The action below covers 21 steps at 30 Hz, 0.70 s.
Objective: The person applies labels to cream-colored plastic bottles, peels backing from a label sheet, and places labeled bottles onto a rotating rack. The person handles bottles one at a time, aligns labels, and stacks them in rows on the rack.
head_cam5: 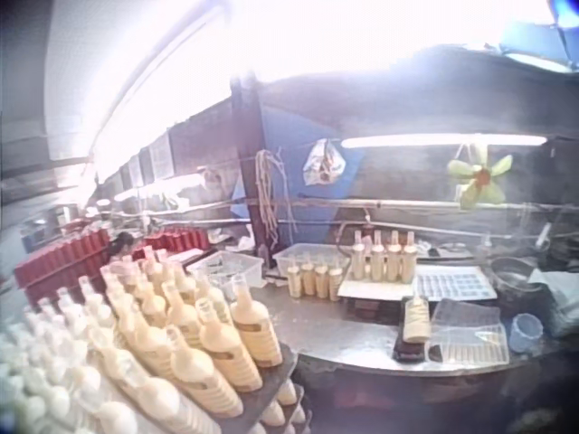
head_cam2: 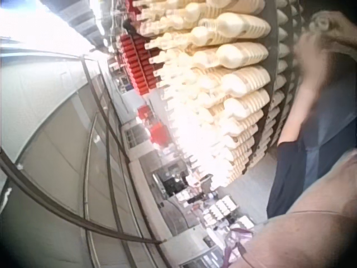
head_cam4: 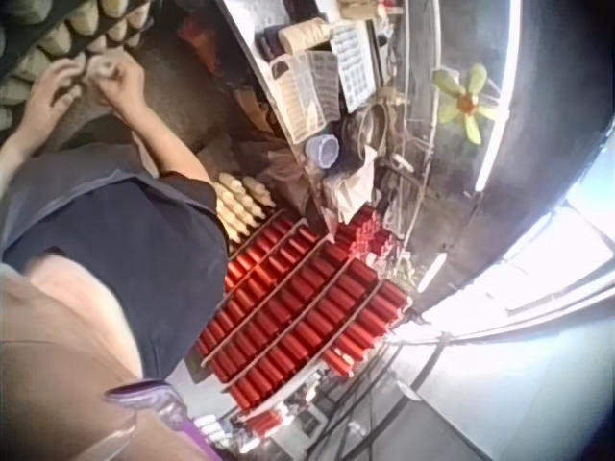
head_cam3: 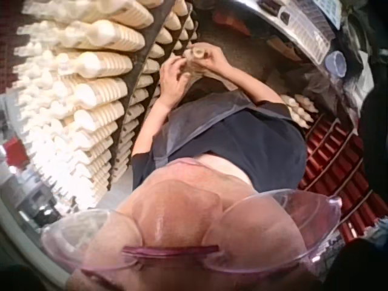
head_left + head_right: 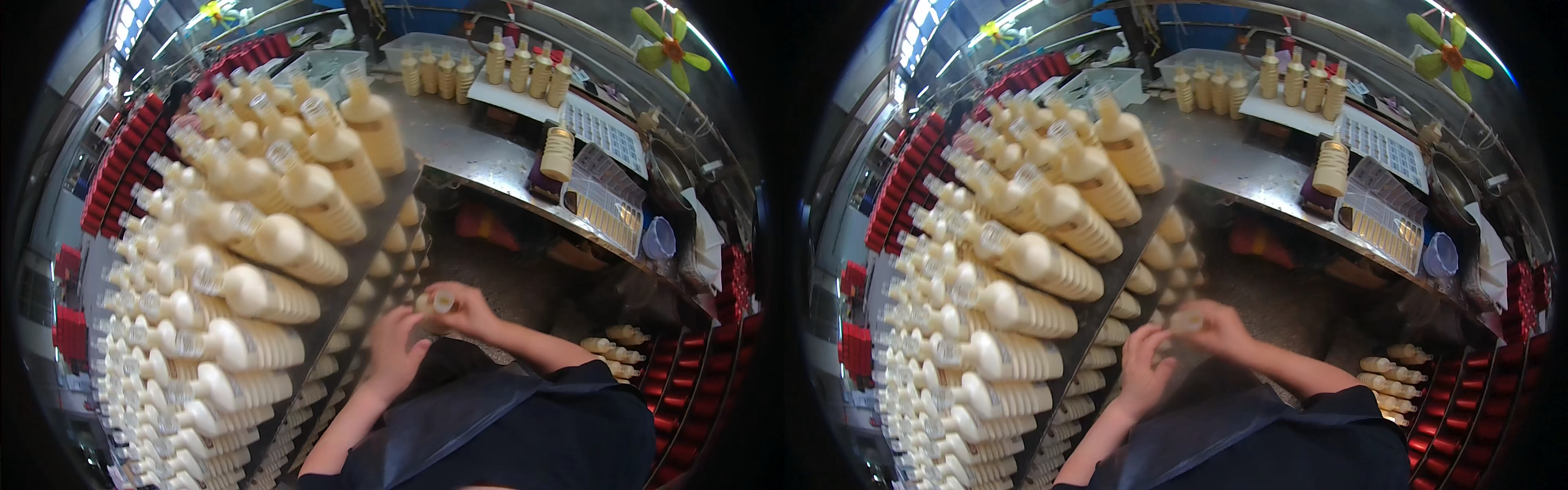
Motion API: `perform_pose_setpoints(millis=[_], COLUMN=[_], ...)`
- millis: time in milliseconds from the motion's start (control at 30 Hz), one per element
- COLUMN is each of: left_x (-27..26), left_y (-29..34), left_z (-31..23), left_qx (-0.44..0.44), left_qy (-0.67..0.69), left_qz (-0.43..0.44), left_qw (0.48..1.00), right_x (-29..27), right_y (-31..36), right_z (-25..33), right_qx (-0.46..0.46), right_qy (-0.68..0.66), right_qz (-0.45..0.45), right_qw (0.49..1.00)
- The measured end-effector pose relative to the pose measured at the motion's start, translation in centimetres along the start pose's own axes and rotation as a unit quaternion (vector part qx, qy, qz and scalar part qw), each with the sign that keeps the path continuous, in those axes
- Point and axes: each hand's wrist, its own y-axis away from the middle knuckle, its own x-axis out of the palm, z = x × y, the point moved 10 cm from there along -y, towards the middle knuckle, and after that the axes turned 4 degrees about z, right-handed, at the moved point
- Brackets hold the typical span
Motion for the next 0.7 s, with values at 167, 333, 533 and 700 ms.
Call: perform_pose_setpoints(millis=[167, 333, 533, 700], left_x=[4.4, 9.5, 12.6, 13.9], left_y=[5.8, 26.4, 52.1, 54.4], left_z=[10.5, 25.8, 25.9, 19.1], left_qx=[-0.170, -0.501, -0.775, -0.727], left_qy=[0.084, 0.097, 0.394, 0.205], left_qz=[0.143, 0.243, -0.121, -0.071], left_qw=[0.971, 0.825, 0.479, 0.652], right_x=[-14.7, -27.5, -39.0, -44.9], right_y=[-8.1, -17.7, -26.5, -33.5], right_z=[-4.6, -10.4, -21.9, -34.9], right_qx=[0.052, 0.047, 0.104, 0.255], right_qy=[0.036, 0.117, 0.229, 0.405], right_qz=[-0.173, -0.310, -0.355, -0.207], right_qw=[0.983, 0.942, 0.901, 0.853])
